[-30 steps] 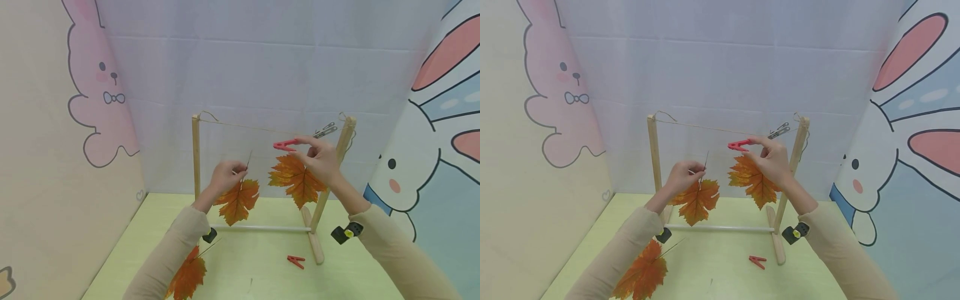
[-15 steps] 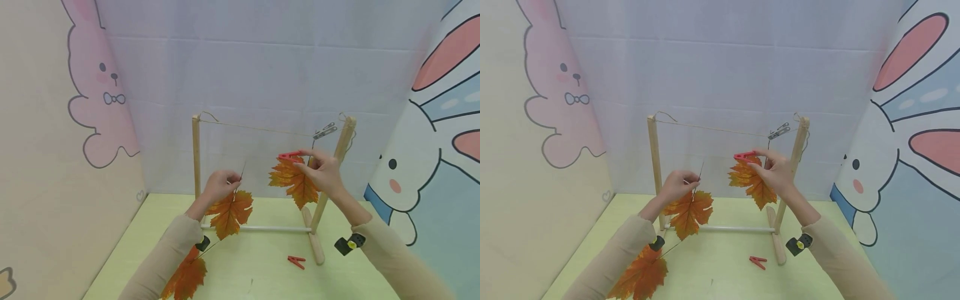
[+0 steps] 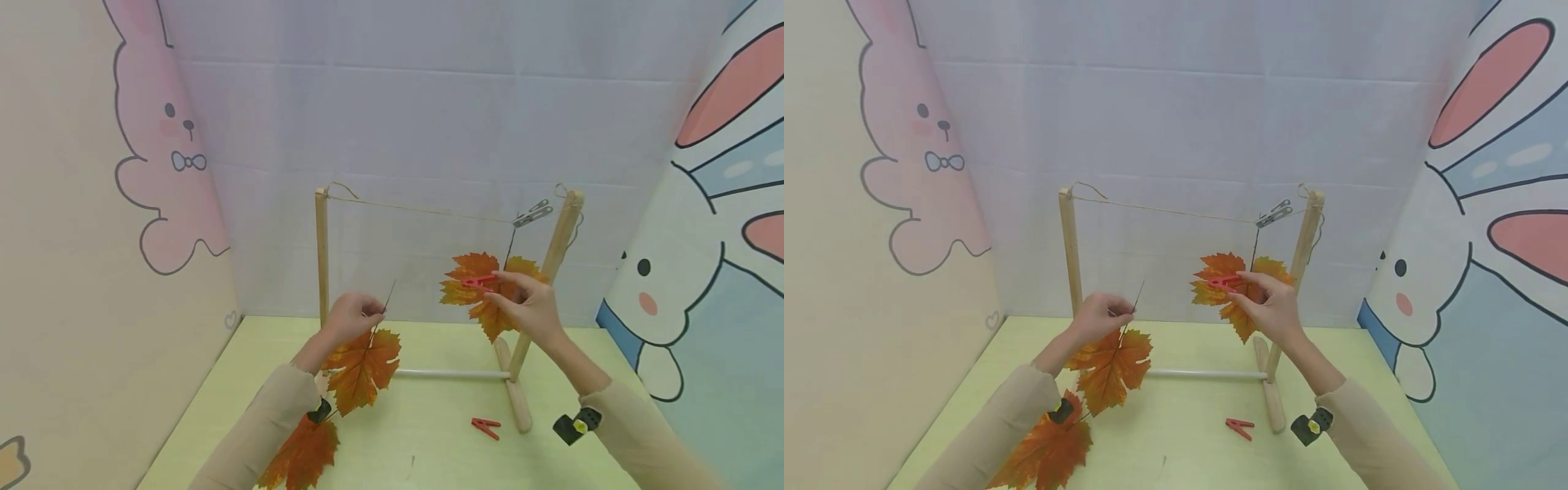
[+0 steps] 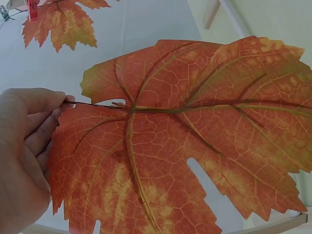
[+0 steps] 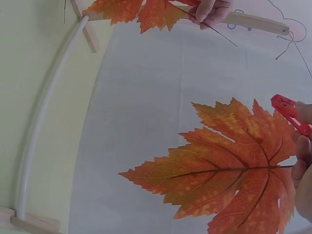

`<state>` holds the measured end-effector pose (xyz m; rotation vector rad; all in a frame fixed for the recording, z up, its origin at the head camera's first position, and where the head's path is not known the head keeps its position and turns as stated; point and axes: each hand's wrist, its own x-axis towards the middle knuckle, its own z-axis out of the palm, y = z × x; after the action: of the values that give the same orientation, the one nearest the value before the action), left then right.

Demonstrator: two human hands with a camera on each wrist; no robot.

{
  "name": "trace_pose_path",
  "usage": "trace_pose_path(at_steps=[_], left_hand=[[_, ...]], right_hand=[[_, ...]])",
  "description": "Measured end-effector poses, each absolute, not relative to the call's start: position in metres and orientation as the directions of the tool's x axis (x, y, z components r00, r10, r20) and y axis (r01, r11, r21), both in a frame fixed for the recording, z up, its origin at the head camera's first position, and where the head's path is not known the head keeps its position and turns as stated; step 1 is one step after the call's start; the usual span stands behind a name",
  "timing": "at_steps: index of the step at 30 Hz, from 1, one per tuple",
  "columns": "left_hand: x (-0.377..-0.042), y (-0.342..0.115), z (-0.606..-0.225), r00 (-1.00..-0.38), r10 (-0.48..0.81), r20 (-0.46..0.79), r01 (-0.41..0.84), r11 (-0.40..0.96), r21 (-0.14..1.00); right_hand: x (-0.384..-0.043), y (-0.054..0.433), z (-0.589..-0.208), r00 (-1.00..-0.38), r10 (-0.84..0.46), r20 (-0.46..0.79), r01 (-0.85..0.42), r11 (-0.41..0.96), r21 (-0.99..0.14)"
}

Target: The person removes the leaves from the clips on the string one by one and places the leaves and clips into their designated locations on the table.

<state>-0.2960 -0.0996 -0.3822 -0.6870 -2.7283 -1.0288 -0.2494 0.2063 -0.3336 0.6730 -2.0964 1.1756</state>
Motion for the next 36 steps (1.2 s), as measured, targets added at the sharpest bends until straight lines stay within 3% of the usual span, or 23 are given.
trace_pose_path(at_steps=[19, 24, 29, 36], left_hand=[[-0.28, -0.113, -0.416, -0.891, 0.41, 0.194, 0.44, 0.675, 0.593], [-0.276, -0.114, -0.426, -0.879, 0.441, 0.181, 0.459, 0.683, 0.569], [-0.273, -0.115, -0.435, -0.867, 0.457, 0.198, 0.486, 0.69, 0.537], [-0.27, -0.115, -0.448, -0.858, 0.486, 0.167, 0.493, 0.684, 0.538]], right_hand=[[-0.236, 0.22, -0.387, -0.785, -0.055, 0.617, -0.561, 0.486, -0.671], [-0.245, 0.229, -0.415, -0.79, -0.034, 0.613, -0.542, 0.508, -0.67], [-0.249, 0.235, -0.44, -0.837, -0.021, 0.547, -0.481, 0.505, -0.716], [-0.234, 0.229, -0.444, -0.879, -0.002, 0.477, -0.421, 0.473, -0.774]])
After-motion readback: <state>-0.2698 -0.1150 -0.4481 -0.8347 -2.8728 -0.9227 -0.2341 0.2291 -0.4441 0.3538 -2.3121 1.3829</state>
